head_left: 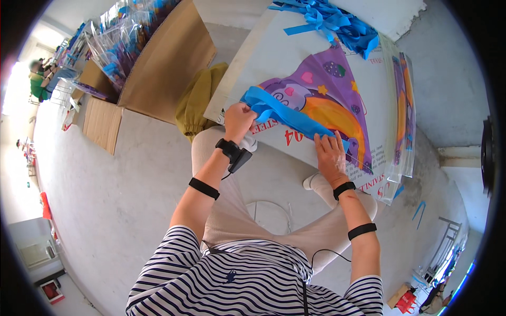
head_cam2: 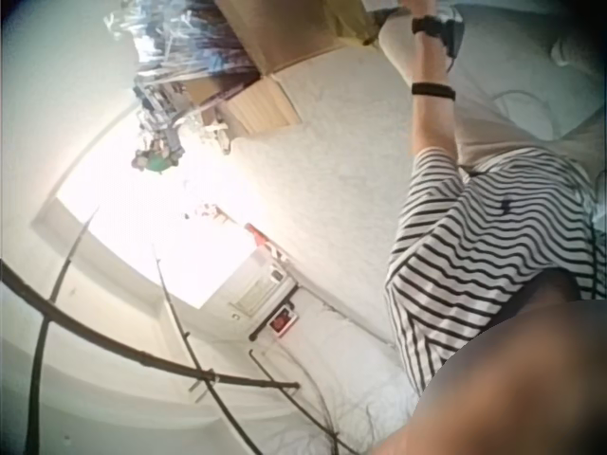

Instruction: Folding triangular party hats and attaching ribbons for packaging.

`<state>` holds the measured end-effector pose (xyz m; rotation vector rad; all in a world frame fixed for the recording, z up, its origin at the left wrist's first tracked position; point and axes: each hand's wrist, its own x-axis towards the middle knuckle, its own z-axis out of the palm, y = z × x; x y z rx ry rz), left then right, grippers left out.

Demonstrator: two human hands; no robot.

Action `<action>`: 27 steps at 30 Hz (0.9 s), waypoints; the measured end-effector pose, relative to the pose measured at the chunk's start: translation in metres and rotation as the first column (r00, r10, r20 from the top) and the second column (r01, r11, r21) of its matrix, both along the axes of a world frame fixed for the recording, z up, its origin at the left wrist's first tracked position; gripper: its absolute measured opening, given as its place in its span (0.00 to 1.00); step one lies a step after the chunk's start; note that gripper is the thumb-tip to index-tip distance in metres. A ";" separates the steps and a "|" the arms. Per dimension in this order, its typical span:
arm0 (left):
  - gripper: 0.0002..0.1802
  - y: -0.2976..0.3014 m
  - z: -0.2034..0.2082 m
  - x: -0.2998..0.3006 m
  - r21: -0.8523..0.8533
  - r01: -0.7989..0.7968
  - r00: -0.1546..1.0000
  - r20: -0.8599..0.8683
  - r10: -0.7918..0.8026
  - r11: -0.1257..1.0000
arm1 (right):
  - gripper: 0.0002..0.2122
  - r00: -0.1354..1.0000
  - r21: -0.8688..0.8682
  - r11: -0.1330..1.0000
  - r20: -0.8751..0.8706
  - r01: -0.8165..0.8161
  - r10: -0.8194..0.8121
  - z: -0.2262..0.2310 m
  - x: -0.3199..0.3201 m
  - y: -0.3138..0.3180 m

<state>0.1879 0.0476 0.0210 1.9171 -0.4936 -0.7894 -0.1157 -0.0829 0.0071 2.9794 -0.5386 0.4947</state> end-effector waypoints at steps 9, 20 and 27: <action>0.10 -0.026 0.005 0.026 -0.143 0.189 0.460 0.887 0.041 0.971 | 0.20 1.000 0.000 1.000 0.011 0.003 -0.003 -0.002 -0.002 -0.001; 0.13 -0.040 -0.005 0.023 -0.030 -0.029 0.598 0.800 0.041 0.999 | 0.22 1.000 -0.010 1.000 -0.009 0.000 0.000 -0.001 -0.003 -0.001; 0.12 -0.028 0.001 0.037 -0.231 0.047 0.992 0.122 -0.019 0.972 | 0.21 1.000 -0.009 1.000 -0.002 0.008 -0.008 -0.002 -0.002 -0.002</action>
